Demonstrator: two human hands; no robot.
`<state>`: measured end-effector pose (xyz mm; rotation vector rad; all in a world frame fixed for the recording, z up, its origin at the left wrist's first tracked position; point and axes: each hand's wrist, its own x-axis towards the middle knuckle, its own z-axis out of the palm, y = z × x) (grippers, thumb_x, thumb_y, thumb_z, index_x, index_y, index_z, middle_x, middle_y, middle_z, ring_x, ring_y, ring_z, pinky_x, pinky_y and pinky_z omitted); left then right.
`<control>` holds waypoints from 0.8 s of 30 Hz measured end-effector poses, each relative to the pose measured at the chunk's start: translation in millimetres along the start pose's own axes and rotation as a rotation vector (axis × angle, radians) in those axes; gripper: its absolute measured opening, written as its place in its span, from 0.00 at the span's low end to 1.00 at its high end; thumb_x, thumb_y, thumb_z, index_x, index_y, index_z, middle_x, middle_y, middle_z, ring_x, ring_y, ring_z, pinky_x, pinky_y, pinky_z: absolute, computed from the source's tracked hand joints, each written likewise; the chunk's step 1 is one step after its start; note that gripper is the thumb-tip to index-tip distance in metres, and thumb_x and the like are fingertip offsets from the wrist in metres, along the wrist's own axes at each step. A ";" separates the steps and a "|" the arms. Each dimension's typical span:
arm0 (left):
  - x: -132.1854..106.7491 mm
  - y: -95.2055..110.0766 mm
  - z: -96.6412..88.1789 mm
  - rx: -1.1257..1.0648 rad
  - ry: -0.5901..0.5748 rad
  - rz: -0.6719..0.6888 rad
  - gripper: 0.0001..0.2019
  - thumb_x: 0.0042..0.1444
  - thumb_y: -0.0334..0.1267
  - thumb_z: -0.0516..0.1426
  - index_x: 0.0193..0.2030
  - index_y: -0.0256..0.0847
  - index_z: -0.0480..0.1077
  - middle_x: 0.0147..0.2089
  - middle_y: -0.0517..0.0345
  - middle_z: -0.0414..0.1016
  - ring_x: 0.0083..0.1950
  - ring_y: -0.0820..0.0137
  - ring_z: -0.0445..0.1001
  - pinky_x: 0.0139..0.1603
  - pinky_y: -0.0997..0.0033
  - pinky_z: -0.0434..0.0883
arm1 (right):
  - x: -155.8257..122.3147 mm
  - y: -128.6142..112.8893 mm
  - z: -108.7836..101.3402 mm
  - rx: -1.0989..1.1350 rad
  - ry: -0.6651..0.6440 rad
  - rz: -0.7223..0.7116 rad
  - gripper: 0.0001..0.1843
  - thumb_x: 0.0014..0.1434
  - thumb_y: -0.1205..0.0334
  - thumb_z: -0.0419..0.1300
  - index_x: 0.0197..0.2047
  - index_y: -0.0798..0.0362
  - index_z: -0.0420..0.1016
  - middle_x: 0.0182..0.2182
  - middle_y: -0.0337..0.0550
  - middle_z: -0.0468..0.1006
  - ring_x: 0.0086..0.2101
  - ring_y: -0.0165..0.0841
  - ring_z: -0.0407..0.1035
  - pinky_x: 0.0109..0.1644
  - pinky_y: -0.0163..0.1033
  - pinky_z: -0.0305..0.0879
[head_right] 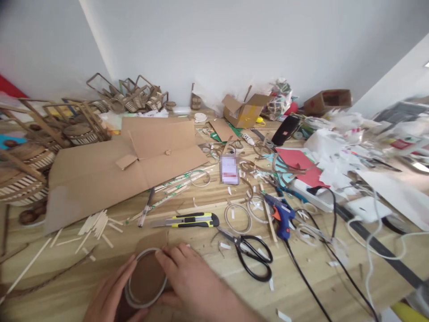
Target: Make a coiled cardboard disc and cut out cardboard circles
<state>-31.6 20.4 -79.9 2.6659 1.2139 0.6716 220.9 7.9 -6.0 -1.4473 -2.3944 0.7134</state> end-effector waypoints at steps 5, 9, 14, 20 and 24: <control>3.5 13.5 -3.9 -0.028 -0.012 -0.040 0.40 0.59 0.37 0.60 0.74 0.46 0.44 0.66 0.42 0.71 0.62 0.52 0.74 0.56 0.54 0.78 | -1.0 -0.4 -3.8 0.019 -0.016 0.011 0.45 0.56 0.52 0.71 0.70 0.57 0.60 0.63 0.57 0.70 0.60 0.50 0.63 0.65 0.53 0.62; 2.8 19.0 -6.5 -0.115 0.000 -0.156 0.41 0.55 0.34 0.63 0.72 0.48 0.47 0.67 0.40 0.68 0.64 0.48 0.71 0.57 0.46 0.76 | -0.8 2.6 -10.1 0.046 -0.034 0.007 0.47 0.54 0.53 0.73 0.71 0.55 0.59 0.65 0.57 0.67 0.62 0.49 0.62 0.65 0.52 0.61; 3.6 24.8 -17.4 -0.335 -0.048 -0.368 0.44 0.50 0.31 0.66 0.70 0.47 0.51 0.69 0.40 0.64 0.67 0.47 0.68 0.61 0.42 0.72 | -2.5 7.2 -14.7 0.051 0.014 0.040 0.42 0.56 0.52 0.72 0.68 0.55 0.63 0.63 0.57 0.70 0.60 0.48 0.65 0.64 0.51 0.62; 15.2 30.7 -38.0 -0.461 -0.112 -0.488 0.41 0.48 0.30 0.66 0.69 0.41 0.55 0.66 0.38 0.67 0.63 0.49 0.71 0.59 0.44 0.73 | -2.9 7.5 -11.4 0.039 0.009 0.033 0.43 0.55 0.59 0.73 0.69 0.57 0.61 0.60 0.60 0.72 0.58 0.52 0.66 0.62 0.56 0.64; 28.1 35.8 -45.0 -0.418 -0.117 -0.429 0.45 0.44 0.29 0.68 0.69 0.42 0.56 0.67 0.39 0.67 0.67 0.46 0.66 0.64 0.40 0.68 | -2.3 10.1 -10.3 0.044 -0.005 0.074 0.49 0.52 0.62 0.73 0.72 0.58 0.57 0.61 0.61 0.71 0.59 0.52 0.65 0.63 0.57 0.62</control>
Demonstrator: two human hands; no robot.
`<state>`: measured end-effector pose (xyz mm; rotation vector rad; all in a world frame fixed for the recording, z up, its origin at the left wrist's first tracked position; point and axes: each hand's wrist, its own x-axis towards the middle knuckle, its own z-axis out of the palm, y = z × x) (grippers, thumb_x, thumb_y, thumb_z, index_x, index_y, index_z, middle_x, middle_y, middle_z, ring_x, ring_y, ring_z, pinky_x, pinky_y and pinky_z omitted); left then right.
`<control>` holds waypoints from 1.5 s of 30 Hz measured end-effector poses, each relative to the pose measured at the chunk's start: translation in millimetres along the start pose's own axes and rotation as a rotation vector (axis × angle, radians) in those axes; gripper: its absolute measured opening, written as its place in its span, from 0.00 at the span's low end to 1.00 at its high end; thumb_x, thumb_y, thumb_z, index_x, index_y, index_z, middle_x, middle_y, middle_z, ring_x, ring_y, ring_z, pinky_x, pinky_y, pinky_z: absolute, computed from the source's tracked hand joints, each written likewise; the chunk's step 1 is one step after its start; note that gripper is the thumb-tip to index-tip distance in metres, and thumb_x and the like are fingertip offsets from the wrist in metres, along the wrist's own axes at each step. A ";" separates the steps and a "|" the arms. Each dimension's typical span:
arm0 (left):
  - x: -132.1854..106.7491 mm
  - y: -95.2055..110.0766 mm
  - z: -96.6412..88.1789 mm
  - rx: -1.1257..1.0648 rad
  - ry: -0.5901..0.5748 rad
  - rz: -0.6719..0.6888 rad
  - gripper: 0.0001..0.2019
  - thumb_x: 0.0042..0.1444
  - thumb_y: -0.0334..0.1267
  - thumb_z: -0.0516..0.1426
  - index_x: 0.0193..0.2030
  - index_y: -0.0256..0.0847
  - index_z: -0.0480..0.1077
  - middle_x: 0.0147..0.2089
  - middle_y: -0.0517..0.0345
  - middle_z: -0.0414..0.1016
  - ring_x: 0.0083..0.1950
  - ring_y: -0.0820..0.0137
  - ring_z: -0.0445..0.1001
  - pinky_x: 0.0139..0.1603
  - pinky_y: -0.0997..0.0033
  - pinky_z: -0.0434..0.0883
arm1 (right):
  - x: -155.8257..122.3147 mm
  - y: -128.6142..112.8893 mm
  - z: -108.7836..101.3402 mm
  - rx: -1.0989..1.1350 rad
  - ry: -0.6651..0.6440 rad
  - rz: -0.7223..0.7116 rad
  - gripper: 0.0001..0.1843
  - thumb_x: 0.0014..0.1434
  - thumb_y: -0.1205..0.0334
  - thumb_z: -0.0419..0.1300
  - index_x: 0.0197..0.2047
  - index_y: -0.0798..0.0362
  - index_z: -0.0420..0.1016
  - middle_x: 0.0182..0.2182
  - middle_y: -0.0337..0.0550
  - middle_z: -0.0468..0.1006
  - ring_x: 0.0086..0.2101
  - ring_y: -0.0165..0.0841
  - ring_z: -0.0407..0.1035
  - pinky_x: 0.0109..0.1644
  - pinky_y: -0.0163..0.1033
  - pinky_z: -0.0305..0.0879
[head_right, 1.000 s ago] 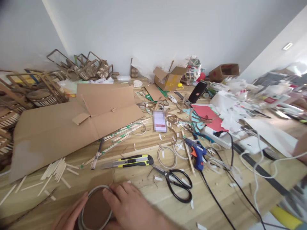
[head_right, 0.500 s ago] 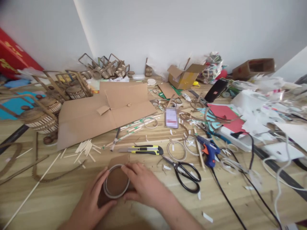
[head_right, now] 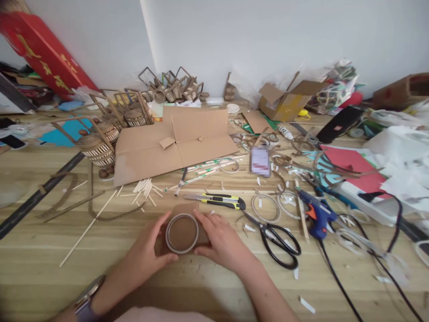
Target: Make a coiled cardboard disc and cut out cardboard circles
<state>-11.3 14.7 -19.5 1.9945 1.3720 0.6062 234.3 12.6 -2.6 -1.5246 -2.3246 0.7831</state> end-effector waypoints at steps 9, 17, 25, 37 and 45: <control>18.9 10.3 11.9 0.080 -0.074 0.095 0.50 0.42 0.32 0.70 0.71 0.38 0.52 0.69 0.38 0.64 0.68 0.44 0.61 0.66 0.37 0.64 | 0.8 5.3 2.6 0.012 -0.004 0.029 0.48 0.53 0.62 0.72 0.72 0.55 0.55 0.62 0.60 0.71 0.61 0.52 0.64 0.63 0.58 0.62; 14.8 4.8 14.3 -0.011 -0.081 0.071 0.46 0.44 0.30 0.66 0.71 0.39 0.54 0.67 0.40 0.66 0.67 0.48 0.61 0.67 0.41 0.62 | 0.6 6.9 0.2 0.104 0.020 0.026 0.43 0.57 0.61 0.68 0.71 0.51 0.58 0.60 0.58 0.73 0.60 0.50 0.66 0.63 0.58 0.62; 16.7 1.4 19.9 -0.026 -0.086 0.045 0.46 0.43 0.30 0.66 0.70 0.42 0.56 0.68 0.43 0.66 0.67 0.48 0.61 0.67 0.41 0.61 | 37.8 -6.4 -33.3 -0.256 0.083 -0.064 0.19 0.67 0.67 0.57 0.61 0.54 0.72 0.51 0.54 0.81 0.51 0.42 0.75 0.54 0.44 0.71; 18.6 7.3 16.0 -0.012 -0.140 -0.008 0.45 0.43 0.33 0.65 0.70 0.35 0.57 0.68 0.37 0.64 0.68 0.47 0.59 0.69 0.43 0.59 | 172.5 -9.0 -37.3 -0.698 -0.041 -0.233 0.14 0.68 0.59 0.61 0.55 0.54 0.74 0.52 0.48 0.76 0.47 0.40 0.75 0.50 0.51 0.74; 19.2 7.9 15.5 0.006 -0.136 0.002 0.44 0.43 0.35 0.66 0.69 0.35 0.59 0.67 0.37 0.65 0.67 0.46 0.61 0.68 0.44 0.60 | 142.1 -10.0 -51.2 -0.604 0.107 -0.262 0.06 0.67 0.67 0.58 0.44 0.56 0.76 0.40 0.46 0.79 0.42 0.39 0.74 0.50 0.47 0.69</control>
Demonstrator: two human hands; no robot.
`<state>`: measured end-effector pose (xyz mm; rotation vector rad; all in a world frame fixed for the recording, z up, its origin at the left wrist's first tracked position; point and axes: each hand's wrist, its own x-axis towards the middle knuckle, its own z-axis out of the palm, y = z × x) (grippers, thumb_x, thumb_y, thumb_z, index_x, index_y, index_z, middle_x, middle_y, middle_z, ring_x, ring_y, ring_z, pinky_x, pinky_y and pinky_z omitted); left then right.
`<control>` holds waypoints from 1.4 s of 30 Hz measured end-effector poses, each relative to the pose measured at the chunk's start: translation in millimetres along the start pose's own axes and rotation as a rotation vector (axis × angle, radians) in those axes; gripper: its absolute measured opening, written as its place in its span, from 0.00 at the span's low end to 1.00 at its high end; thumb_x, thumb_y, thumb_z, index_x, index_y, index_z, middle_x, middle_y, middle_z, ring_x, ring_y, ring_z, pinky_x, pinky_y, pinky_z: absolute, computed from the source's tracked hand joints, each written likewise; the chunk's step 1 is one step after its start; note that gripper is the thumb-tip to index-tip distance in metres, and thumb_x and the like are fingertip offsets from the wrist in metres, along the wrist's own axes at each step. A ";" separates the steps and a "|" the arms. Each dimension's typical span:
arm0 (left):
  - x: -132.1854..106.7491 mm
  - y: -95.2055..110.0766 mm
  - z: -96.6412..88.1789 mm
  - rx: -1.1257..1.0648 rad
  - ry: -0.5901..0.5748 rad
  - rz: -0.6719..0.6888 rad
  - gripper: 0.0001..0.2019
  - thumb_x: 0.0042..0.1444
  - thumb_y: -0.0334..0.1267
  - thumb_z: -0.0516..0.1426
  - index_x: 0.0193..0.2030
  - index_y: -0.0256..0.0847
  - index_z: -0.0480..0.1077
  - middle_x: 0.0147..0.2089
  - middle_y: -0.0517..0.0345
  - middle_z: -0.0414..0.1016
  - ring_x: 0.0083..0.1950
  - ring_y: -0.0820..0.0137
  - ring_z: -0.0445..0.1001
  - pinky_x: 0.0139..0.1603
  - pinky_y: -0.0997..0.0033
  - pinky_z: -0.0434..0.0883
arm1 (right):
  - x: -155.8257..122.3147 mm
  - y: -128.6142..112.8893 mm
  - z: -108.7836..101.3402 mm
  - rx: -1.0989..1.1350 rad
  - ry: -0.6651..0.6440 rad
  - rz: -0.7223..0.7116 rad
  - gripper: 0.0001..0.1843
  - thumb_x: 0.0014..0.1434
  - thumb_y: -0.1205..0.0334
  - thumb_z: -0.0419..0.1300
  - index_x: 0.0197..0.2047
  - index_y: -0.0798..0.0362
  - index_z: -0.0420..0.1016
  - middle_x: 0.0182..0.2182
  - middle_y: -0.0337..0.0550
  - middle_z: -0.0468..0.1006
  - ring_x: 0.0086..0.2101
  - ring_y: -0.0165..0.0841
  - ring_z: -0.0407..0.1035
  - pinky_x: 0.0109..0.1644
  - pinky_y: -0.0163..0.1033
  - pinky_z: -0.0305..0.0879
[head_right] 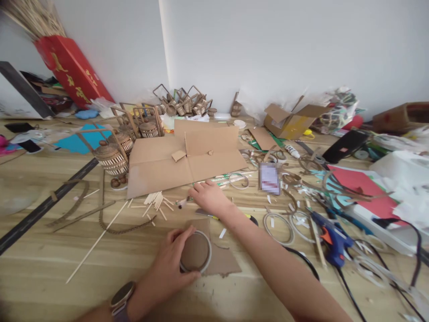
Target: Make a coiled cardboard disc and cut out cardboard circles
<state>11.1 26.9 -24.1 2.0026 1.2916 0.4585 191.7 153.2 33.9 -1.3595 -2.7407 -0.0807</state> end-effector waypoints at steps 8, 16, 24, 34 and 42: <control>-4.1 -4.7 2.0 0.015 0.039 0.067 0.45 0.46 0.35 0.68 0.71 0.42 0.56 0.67 0.42 0.67 0.66 0.47 0.62 0.66 0.41 0.62 | -108.6 -30.3 10.1 0.305 0.285 0.327 0.16 0.67 0.68 0.47 0.48 0.50 0.73 0.36 0.45 0.81 0.34 0.38 0.76 0.38 0.40 0.72; -3.5 -4.2 0.5 -0.011 0.038 0.075 0.47 0.45 0.37 0.70 0.71 0.42 0.56 0.66 0.40 0.68 0.65 0.47 0.62 0.65 0.40 0.63 | -134.8 -61.7 33.7 0.498 0.286 0.277 0.11 0.66 0.65 0.52 0.47 0.49 0.73 0.35 0.45 0.82 0.36 0.39 0.78 0.39 0.40 0.74; -8.3 -11.0 -22.6 -0.258 0.044 0.075 0.40 0.58 0.46 0.63 0.72 0.42 0.50 0.71 0.39 0.59 0.70 0.50 0.60 0.69 0.42 0.60 | -138.3 -55.7 39.9 0.520 0.246 0.228 0.13 0.65 0.62 0.59 0.53 0.52 0.70 0.37 0.48 0.79 0.37 0.43 0.76 0.40 0.45 0.74; -6.1 -8.0 -16.7 -0.028 -0.040 0.034 0.51 0.45 0.33 0.71 0.73 0.42 0.50 0.70 0.40 0.62 0.72 0.46 0.57 0.69 0.37 0.59 | -139.6 -54.1 44.4 0.508 0.264 0.267 0.13 0.67 0.65 0.53 0.53 0.52 0.70 0.38 0.51 0.81 0.39 0.44 0.78 0.43 0.48 0.76; -8.0 -7.0 -14.7 0.024 -0.083 0.119 0.50 0.47 0.35 0.71 0.73 0.42 0.49 0.70 0.40 0.63 0.71 0.47 0.57 0.69 0.36 0.60 | -140.8 -52.3 41.2 0.576 0.214 0.294 0.18 0.63 0.71 0.49 0.54 0.52 0.71 0.42 0.50 0.83 0.42 0.42 0.78 0.45 0.45 0.75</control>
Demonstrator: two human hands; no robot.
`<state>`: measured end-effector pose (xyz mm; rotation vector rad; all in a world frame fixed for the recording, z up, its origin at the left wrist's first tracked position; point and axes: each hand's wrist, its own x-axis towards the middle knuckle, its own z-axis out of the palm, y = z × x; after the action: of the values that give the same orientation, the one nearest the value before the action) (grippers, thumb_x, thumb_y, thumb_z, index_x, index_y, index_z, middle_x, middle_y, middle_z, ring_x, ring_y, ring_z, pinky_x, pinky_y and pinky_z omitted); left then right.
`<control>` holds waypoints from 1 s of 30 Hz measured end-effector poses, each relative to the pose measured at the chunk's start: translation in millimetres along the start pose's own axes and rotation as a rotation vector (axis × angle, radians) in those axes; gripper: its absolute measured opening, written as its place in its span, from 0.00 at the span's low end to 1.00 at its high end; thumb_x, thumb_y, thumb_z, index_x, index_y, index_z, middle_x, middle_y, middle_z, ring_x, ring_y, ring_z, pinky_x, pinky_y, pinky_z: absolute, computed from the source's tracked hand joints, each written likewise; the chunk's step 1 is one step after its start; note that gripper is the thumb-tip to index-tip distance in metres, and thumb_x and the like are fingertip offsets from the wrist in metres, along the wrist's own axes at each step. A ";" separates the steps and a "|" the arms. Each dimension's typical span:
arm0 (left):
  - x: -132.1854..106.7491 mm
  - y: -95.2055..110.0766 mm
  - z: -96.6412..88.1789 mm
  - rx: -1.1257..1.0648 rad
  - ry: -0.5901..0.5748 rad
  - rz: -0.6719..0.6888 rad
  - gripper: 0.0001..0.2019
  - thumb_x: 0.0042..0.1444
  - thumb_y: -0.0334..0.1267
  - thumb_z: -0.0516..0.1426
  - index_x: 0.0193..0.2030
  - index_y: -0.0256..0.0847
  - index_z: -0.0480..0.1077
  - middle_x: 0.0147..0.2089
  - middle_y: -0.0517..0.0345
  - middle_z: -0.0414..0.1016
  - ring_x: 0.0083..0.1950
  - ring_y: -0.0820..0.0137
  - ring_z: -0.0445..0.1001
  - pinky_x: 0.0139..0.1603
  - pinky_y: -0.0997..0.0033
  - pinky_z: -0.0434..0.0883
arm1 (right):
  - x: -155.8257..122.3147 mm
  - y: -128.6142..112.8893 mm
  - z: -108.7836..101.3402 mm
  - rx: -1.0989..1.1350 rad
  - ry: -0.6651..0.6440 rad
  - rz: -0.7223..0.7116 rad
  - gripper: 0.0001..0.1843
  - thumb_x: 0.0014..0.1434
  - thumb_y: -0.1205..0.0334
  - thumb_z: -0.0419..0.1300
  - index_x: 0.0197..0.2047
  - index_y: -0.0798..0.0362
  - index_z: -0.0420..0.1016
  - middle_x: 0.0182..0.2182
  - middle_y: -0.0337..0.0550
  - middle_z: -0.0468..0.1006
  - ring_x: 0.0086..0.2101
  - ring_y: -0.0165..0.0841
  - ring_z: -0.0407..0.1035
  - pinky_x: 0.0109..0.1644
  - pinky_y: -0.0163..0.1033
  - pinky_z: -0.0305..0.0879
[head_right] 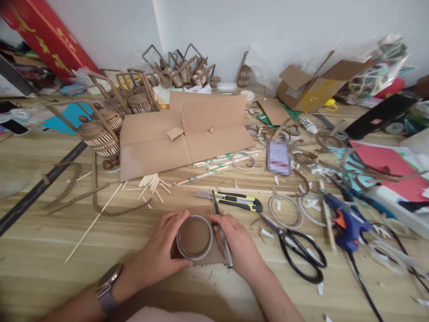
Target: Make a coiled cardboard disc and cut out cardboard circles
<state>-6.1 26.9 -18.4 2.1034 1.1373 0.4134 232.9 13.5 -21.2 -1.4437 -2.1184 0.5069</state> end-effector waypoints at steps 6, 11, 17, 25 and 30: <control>-3.2 -3.6 3.2 0.074 -0.020 0.104 0.57 0.44 0.38 0.73 0.74 0.45 0.42 0.74 0.36 0.53 0.74 0.45 0.54 0.71 0.36 0.57 | -1.8 2.5 -7.9 0.141 -0.117 0.104 0.22 0.58 0.72 0.52 0.55 0.50 0.69 0.48 0.51 0.81 0.49 0.44 0.76 0.52 0.48 0.72; -2.7 -6.2 6.5 0.128 -0.026 0.124 0.58 0.46 0.37 0.73 0.75 0.49 0.38 0.76 0.35 0.49 0.75 0.45 0.52 0.70 0.34 0.58 | -7.7 2.6 -20.8 0.160 -0.295 0.124 0.28 0.52 0.55 0.72 0.51 0.50 0.64 0.59 0.60 0.74 0.55 0.51 0.73 0.53 0.51 0.73; 0.1 -14.8 5.2 0.084 0.043 0.088 0.58 0.46 0.36 0.72 0.75 0.50 0.39 0.76 0.37 0.48 0.75 0.45 0.51 0.70 0.37 0.58 | -9.0 -3.3 -8.0 0.057 -0.276 -0.007 0.26 0.54 0.67 0.71 0.49 0.50 0.61 0.66 0.68 0.64 0.62 0.53 0.65 0.61 0.58 0.66; 1.5 -12.5 6.9 0.038 0.051 0.058 0.54 0.46 0.31 0.72 0.74 0.48 0.44 0.76 0.37 0.49 0.75 0.47 0.51 0.71 0.38 0.58 | -6.5 0.5 -2.1 0.100 -0.247 0.051 0.28 0.53 0.63 0.72 0.51 0.49 0.61 0.62 0.64 0.70 0.59 0.50 0.70 0.57 0.53 0.71; 3.5 -9.6 7.1 0.047 0.023 0.028 0.54 0.45 0.32 0.72 0.73 0.47 0.46 0.76 0.36 0.48 0.76 0.47 0.50 0.71 0.36 0.57 | -6.0 -0.4 -1.6 0.101 -0.265 0.074 0.29 0.52 0.63 0.72 0.52 0.49 0.61 0.63 0.64 0.70 0.57 0.50 0.71 0.57 0.53 0.71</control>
<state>-5.9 30.3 -30.4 2.1622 1.1417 0.4286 235.3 7.8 -21.0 -1.4696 -2.2091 0.8635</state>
